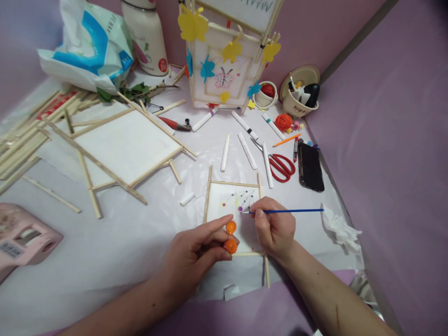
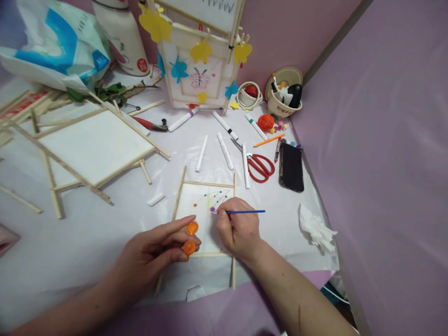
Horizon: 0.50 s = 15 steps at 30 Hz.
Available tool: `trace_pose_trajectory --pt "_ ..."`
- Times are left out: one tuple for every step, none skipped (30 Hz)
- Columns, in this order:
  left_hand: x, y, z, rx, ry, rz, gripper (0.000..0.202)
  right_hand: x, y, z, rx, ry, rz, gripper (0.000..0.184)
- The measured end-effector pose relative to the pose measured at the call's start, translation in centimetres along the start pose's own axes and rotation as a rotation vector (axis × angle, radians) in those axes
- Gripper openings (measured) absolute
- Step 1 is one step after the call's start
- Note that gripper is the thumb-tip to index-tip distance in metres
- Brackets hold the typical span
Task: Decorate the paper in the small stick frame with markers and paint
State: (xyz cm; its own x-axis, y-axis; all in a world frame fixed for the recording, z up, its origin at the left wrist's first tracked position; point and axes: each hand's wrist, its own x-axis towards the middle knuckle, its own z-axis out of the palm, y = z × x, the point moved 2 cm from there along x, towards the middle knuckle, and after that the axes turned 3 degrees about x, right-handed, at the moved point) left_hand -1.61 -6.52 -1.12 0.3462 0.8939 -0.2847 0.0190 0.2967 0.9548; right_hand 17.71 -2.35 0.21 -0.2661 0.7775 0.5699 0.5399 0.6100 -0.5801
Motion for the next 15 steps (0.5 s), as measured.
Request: trace_pose_trajectory --pt "0.02 0.04 0.0 -0.006 0.003 0.0 0.052 -0.03 0.0 0.0 -0.001 -0.001 -0.002 0.016" --pt "0.05 0.09 0.01 -0.01 0.004 0.0 0.052 -0.06 0.0 -0.01 -0.002 -0.002 -0.003 0.016" --pt "0.08 0.15 0.02 -0.015 0.004 -0.003 0.052 -0.07 0.01 -0.02 -0.005 -0.002 -0.004 0.016" --pt "0.11 0.21 0.02 -0.018 0.005 -0.008 0.052 -0.08 0.01 -0.03 -0.008 -0.001 -0.003 0.016" --pt "0.12 0.28 0.02 -0.022 0.008 -0.005 0.051 -0.07 0.02 -0.04 -0.012 0.0 -0.002 0.016" --pt "0.12 0.33 0.02 -0.027 0.009 -0.006 0.052 -0.04 0.02 -0.05 -0.015 0.0 0.002 0.016" --pt "0.12 0.35 0.02 -0.031 0.007 -0.011 0.052 0.0 0.03 -0.05 -0.017 0.002 0.007 0.015" --pt "0.1 0.37 0.02 -0.034 0.007 -0.013 0.052 0.04 0.02 -0.06 -0.02 0.004 0.012 0.015" --pt "0.06 0.36 0.01 -0.034 0.006 -0.012 0.052 0.09 0.01 -0.06 -0.022 0.007 0.015 0.015" --pt "0.02 0.34 0.01 -0.031 0.006 -0.013 0.052 0.13 -0.02 -0.07 -0.023 0.01 0.015 0.015" --pt "-0.02 0.3 0.0 -0.026 0.005 -0.016 0.052 0.15 -0.05 -0.07 -0.022 0.012 0.016 0.015" --pt "-0.06 0.27 -0.01 -0.02 0.007 -0.016 0.052 0.14 -0.07 -0.08 -0.015 0.014 0.02 0.015" --pt "-0.09 0.25 -0.03 -0.015 0.009 -0.01 0.052 0.09 -0.07 -0.11 0.002 0.022 0.025 0.016" --pt "-0.1 0.23 -0.04 -0.008 0.011 -0.009 0.052 -0.02 -0.04 -0.16 0.03 0.036 0.03 0.016" --pt "-0.1 0.23 -0.06 -0.004 0.012 -0.006 0.052 -0.18 0.01 -0.24 0.066 0.059 0.034 0.016"
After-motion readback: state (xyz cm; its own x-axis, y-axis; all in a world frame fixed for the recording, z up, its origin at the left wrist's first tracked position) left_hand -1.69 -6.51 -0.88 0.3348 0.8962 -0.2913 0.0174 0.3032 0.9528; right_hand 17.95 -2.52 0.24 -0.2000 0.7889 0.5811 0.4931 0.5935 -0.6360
